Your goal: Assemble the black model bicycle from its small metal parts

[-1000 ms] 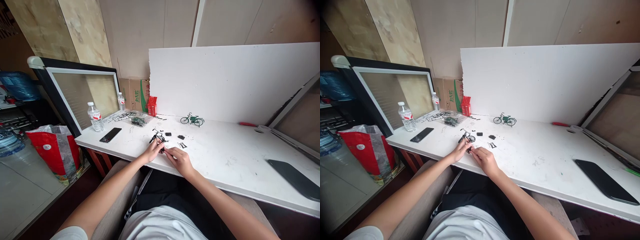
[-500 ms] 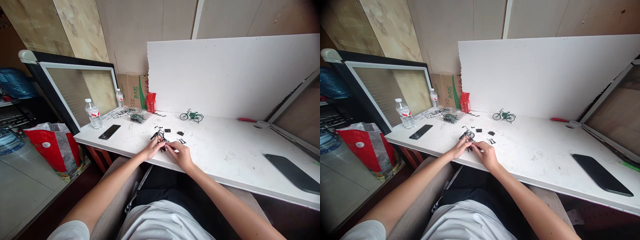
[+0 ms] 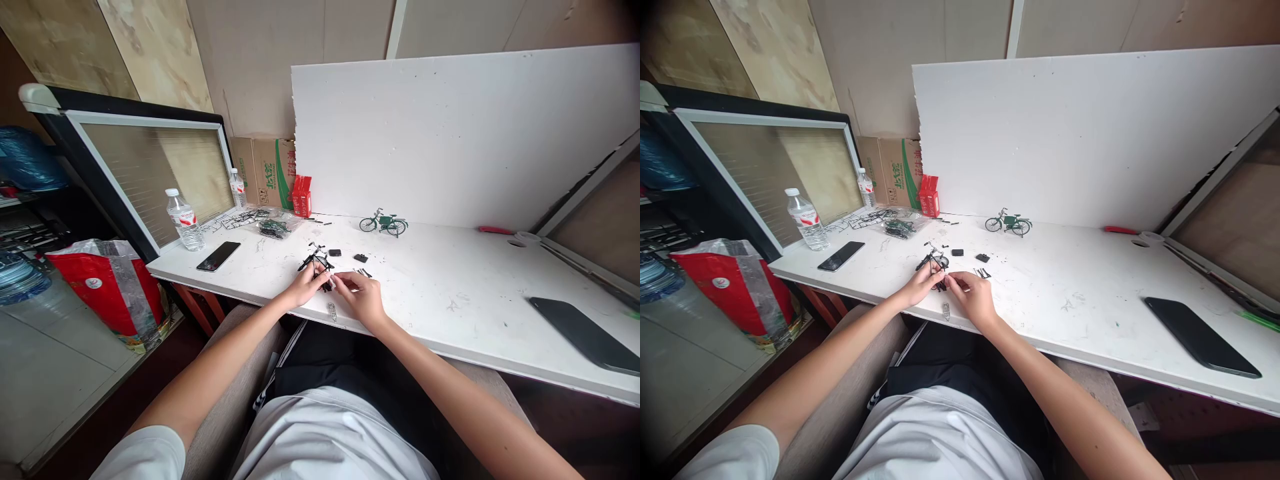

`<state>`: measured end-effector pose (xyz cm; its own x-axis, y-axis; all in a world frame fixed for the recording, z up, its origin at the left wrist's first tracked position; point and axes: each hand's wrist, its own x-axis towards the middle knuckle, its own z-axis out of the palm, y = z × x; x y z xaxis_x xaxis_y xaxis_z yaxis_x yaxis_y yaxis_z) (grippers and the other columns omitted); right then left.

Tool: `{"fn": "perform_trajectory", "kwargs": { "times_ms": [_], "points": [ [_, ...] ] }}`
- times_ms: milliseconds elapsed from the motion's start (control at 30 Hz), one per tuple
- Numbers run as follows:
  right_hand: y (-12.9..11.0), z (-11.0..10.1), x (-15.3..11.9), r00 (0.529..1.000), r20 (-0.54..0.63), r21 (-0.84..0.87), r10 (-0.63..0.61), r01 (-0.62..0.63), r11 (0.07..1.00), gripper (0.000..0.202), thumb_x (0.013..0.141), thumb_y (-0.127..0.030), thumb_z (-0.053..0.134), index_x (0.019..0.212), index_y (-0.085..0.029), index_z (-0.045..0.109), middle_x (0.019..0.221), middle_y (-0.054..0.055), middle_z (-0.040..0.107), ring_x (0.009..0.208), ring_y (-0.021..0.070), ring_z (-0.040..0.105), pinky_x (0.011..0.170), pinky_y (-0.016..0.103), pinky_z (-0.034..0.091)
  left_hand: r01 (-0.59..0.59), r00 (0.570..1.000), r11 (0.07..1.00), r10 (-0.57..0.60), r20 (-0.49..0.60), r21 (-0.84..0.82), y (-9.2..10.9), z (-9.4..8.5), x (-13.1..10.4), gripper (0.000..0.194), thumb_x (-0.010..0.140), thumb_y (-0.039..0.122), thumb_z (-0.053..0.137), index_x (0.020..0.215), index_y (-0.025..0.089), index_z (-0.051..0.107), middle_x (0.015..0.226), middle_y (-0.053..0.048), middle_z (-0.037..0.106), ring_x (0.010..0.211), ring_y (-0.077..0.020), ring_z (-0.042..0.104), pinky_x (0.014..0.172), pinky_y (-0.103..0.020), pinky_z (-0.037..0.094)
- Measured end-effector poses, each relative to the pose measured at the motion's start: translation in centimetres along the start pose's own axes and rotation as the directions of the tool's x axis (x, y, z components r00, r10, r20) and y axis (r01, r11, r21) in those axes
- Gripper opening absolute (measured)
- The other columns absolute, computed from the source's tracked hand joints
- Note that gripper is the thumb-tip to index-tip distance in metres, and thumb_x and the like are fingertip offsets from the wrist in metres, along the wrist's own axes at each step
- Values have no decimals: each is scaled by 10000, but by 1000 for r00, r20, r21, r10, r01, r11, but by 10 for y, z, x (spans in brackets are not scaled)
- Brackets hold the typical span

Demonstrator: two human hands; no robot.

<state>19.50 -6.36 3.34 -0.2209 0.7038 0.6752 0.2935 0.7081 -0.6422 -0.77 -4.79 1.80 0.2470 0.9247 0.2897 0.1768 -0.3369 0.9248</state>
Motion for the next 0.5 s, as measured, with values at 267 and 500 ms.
{"fn": "perform_trajectory", "kwargs": {
  "times_ms": [267,500],
  "points": [
    [-1,-1,2,999,12,35,43,-44,998,305,999,-481,657,962,-215,802,885,76,821,711,244,786,696,357,670,66,997,984,-58,51,-166,5,-3,2,400,916,542,700,1037,183,571,1040,-55,651,980,-206,645,882,-348,492],
    [2,1,-1,1000,-28,0,8,-8,1000,323,1002,-492,648,997,-210,805,898,89,820,736,249,791,688,362,682,26,997,950,-3,74,-310,3,-9,4,448,804,415,859,1104,152,655,1122,-90,654,1079,-229,628,1003,-398,479]
  ]
}}
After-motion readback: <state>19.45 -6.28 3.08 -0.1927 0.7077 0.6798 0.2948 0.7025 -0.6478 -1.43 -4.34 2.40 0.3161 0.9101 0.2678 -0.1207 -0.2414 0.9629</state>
